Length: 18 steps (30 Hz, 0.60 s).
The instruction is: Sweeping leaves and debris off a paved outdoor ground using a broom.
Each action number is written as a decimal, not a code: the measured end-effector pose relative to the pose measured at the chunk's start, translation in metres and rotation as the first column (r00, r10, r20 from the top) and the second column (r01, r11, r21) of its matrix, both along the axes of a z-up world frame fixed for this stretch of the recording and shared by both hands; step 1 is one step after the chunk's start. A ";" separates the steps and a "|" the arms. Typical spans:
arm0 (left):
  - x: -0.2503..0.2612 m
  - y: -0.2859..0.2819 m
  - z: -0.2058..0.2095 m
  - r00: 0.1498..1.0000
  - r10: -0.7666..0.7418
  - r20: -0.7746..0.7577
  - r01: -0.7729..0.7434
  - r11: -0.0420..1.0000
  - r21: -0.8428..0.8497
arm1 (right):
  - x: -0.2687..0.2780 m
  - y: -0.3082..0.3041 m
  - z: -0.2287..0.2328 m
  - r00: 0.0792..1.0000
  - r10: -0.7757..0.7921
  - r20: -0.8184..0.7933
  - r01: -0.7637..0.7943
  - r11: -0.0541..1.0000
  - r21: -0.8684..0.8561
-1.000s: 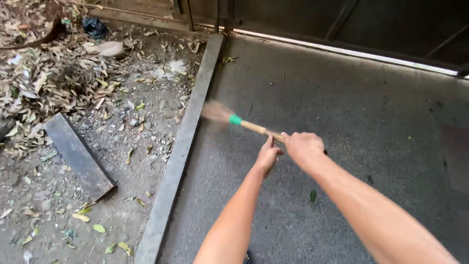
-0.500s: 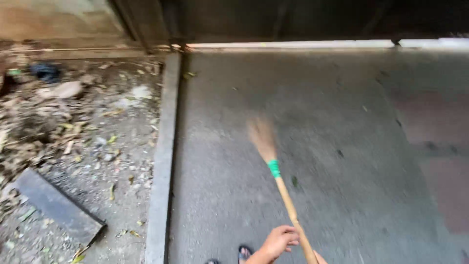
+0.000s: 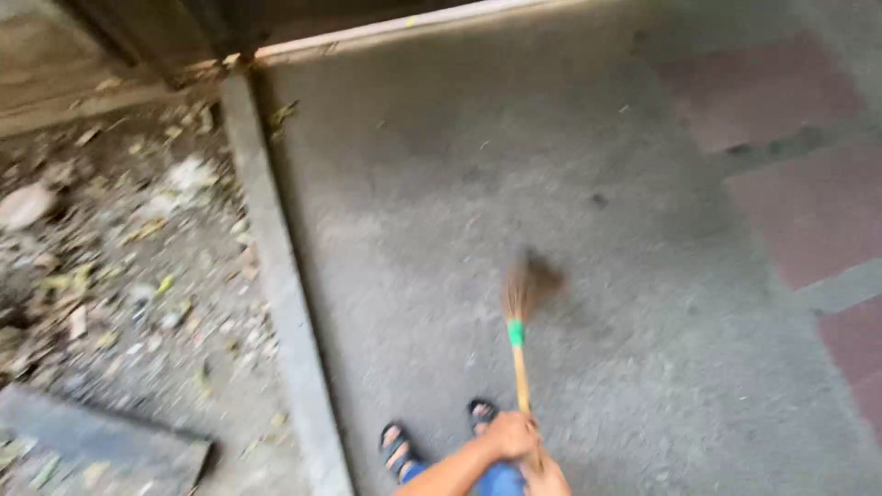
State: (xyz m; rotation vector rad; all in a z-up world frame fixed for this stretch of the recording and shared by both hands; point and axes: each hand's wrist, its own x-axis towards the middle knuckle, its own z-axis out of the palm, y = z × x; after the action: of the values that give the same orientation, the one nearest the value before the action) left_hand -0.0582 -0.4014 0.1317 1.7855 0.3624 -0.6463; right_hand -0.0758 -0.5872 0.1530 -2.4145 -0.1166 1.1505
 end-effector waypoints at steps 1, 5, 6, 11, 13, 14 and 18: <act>-0.031 0.013 0.000 1.000 0.009 -0.020 -0.010 1.000 -0.003 | -0.020 0.007 -0.025 1.000 0.004 -0.018 -0.004 1.000 0.002; -0.073 0.089 -0.005 0.943 0.330 -0.037 -0.318 0.929 0.191 | -0.013 0.134 -0.095 0.981 0.193 -0.016 -0.193 0.981 -0.008; -0.088 0.104 -0.007 0.898 0.437 -0.046 -0.414 0.876 0.246 | -0.015 0.165 -0.099 0.935 0.352 -0.036 -0.353 0.934 -0.055; -0.141 0.235 0.019 0.459 0.875 0.152 -0.888 0.445 0.119 | -0.037 0.353 -0.014 0.912 0.408 -0.043 -0.360 0.847 0.390; -0.163 0.265 0.035 0.369 0.909 0.194 -0.929 0.367 0.048 | -0.051 0.398 0.064 0.925 0.365 -0.107 -0.317 0.895 0.312; -0.165 0.275 0.042 0.321 0.928 0.187 -0.942 0.333 -0.035 | -0.050 0.414 0.099 0.936 0.315 -0.158 -0.249 0.908 0.337; -0.154 0.303 0.070 0.196 0.978 0.067 -0.945 0.207 -0.253 | -0.031 0.443 0.119 0.941 0.177 -0.288 -0.066 0.933 0.354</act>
State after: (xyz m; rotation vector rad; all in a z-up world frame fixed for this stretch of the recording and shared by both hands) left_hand -0.2124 -0.0988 0.2018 1.0611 1.1471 0.4760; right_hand -0.1072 -0.1437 0.2719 -1.9179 -0.3394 1.4288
